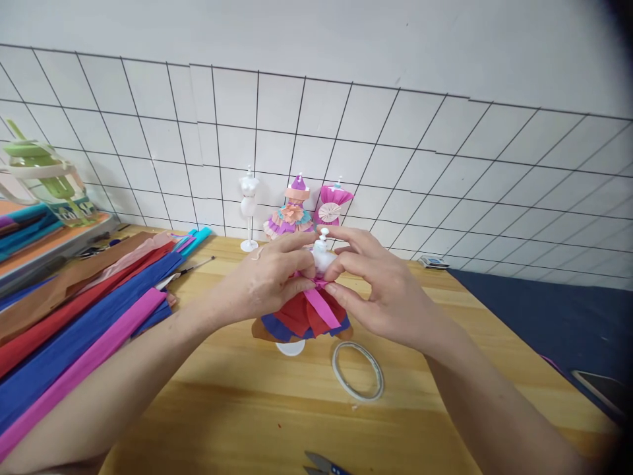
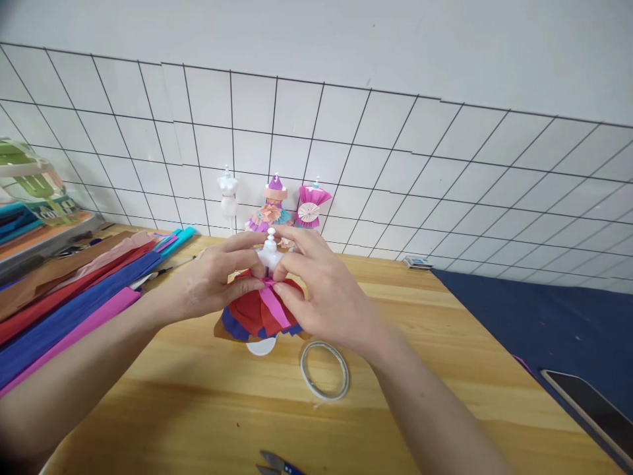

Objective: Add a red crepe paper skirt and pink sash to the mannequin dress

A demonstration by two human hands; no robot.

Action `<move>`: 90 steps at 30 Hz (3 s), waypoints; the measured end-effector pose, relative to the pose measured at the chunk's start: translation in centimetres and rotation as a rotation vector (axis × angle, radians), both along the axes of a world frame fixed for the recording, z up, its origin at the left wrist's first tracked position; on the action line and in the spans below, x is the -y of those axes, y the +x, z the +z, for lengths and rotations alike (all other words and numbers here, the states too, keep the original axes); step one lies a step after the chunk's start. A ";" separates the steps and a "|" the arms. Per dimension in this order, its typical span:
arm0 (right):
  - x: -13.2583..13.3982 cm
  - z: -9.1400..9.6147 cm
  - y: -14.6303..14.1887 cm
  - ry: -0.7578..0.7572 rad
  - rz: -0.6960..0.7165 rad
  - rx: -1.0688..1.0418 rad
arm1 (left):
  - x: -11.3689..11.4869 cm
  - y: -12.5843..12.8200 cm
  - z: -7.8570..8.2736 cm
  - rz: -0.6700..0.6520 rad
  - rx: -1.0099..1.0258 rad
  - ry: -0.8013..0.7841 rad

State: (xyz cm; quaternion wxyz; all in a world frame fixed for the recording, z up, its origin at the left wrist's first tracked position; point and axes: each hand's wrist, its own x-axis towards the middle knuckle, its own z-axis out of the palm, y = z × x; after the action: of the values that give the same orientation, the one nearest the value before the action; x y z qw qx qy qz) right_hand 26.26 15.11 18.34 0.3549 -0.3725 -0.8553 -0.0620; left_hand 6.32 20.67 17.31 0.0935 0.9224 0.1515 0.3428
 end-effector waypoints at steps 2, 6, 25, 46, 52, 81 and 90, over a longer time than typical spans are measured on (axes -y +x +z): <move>-0.1 -0.1 0.0 0.008 -0.004 -0.005 | 0.0 0.0 0.0 -0.013 0.012 -0.008; -0.1 -0.3 -0.2 0.015 -0.023 -0.034 | -0.1 -0.2 0.0 -0.039 0.004 -0.030; -0.4 -0.6 -0.4 0.008 -0.046 -0.092 | 0.0 0.5 -1.2 0.077 0.089 0.052; -1.5 0.1 -0.3 -0.263 -0.099 -0.455 | 0.0 -0.8 -0.8 0.117 0.302 -0.101; -2.3 1.0 -1.2 -0.243 -0.273 -0.516 | -0.4 -1.0 -0.9 0.273 0.312 -0.252; -4.0 2.8 0.1 -0.646 0.170 -0.423 | 1.0 -1.0 0.0 0.143 0.113 0.213; -4.4 2.3 0.4 -0.630 0.207 -0.481 | 0.2 0.0 1.1 0.086 0.018 0.193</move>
State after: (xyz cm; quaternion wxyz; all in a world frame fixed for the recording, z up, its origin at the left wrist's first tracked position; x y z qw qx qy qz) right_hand 26.70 19.46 20.68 0.4179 -0.3786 -0.7580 0.3278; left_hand 6.34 20.47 18.43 -0.0094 0.9167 0.1566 0.3676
